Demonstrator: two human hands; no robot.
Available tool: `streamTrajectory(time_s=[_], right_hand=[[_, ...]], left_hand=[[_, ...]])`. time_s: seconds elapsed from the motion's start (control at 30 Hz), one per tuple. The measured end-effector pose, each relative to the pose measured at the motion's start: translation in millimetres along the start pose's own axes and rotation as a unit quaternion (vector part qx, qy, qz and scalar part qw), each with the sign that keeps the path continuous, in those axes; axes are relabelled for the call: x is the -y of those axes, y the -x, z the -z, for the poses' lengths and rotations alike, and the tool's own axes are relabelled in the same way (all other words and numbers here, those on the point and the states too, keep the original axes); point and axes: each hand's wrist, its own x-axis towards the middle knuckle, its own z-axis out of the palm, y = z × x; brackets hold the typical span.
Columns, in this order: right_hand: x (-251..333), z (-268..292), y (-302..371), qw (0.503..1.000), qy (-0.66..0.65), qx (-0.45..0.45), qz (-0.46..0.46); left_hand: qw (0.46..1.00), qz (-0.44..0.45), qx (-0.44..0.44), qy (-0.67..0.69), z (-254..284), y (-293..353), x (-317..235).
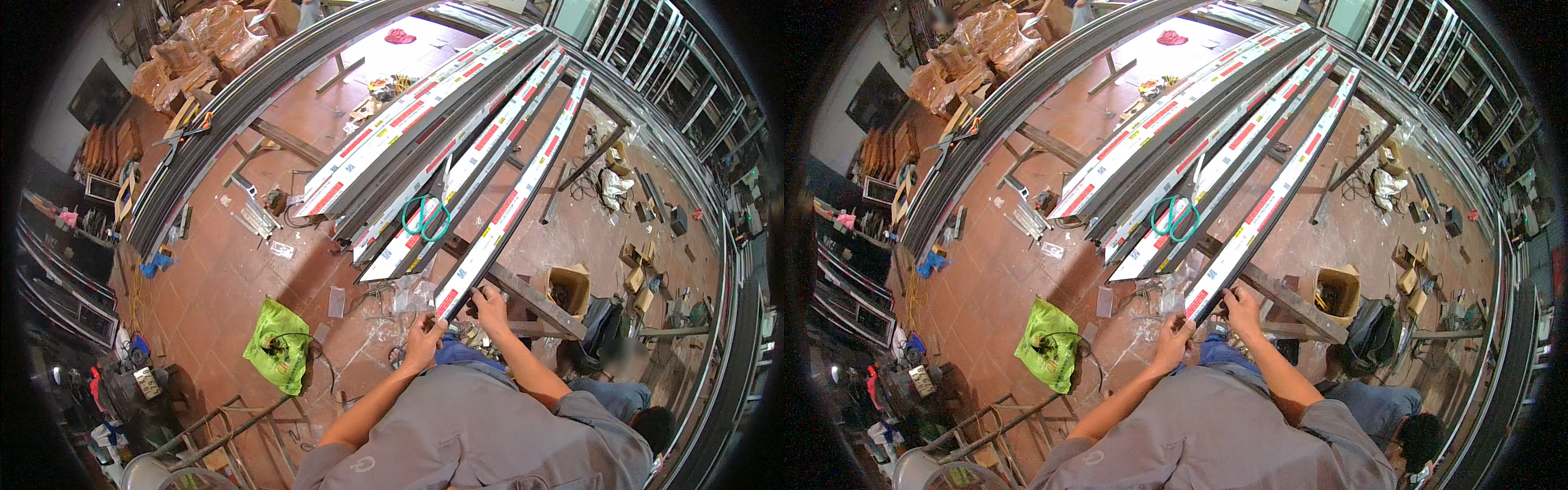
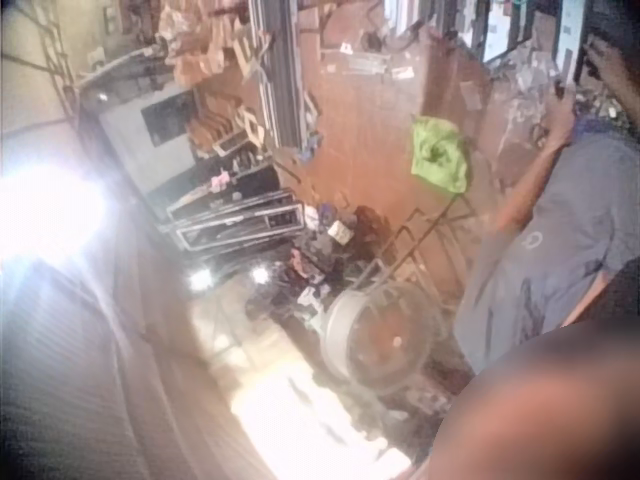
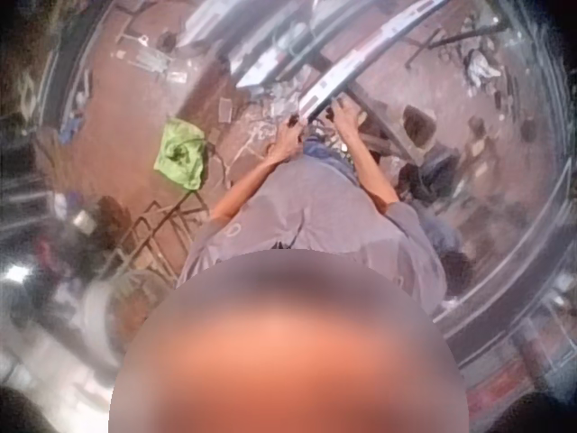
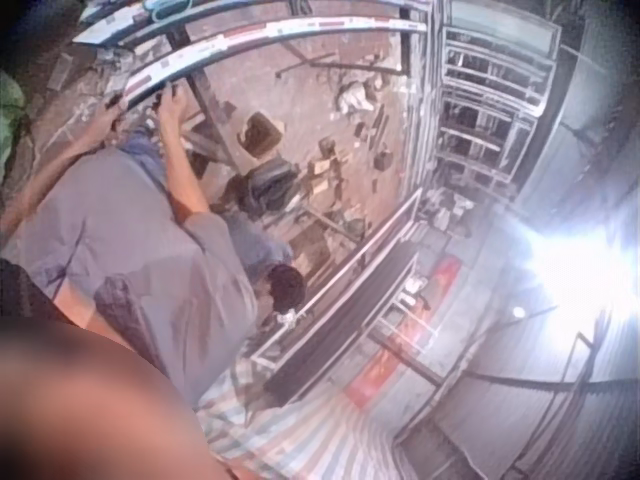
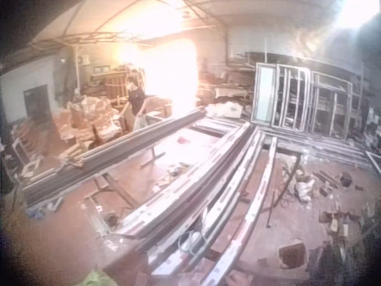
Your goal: The person handles long aluminum window frame profiles, aligns them on a workbench, and uses a green strap to secure them. The person then picks up and positions additional profiles for assembly.
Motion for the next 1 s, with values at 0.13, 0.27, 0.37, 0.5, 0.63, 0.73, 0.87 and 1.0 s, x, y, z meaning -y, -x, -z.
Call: streamTrajectory(time_s=[0.13,0.27,0.37,0.5,0.63,0.73,0.87,1.0], right_hand=[[17,-5,12,0.999,0.041,-0.002,0.000],[14,-2,7,0.996,0.085,0.017,0.010],[20,-5,10,0.998,0.057,0.017,0.011],[10,-6,10,1.000,0.021,0.011,0.013],[9,-11,17,0.993,0.106,0.002,0.053],[29,-14,27,0.989,0.149,0.001,0.024],[30,-14,32,0.986,0.163,-0.007,0.034],[15,-8,25,0.980,0.196,-0.002,0.027]], left_hand=[[0.996,-0.075,-0.013,-0.040,0,6,15],[0.999,-0.006,0.016,-0.047,29,18,49],[0.999,0.053,0.003,-0.010,35,25,50],[0.994,0.093,0.019,0.056,31,21,33],[0.995,0.089,0.027,0.045,30,17,27],[0.994,0.110,0.015,0.002,28,21,14],[0.991,0.083,0.005,-0.105,16,17,-5],[0.992,0.125,0.017,-0.013,15,9,7]])
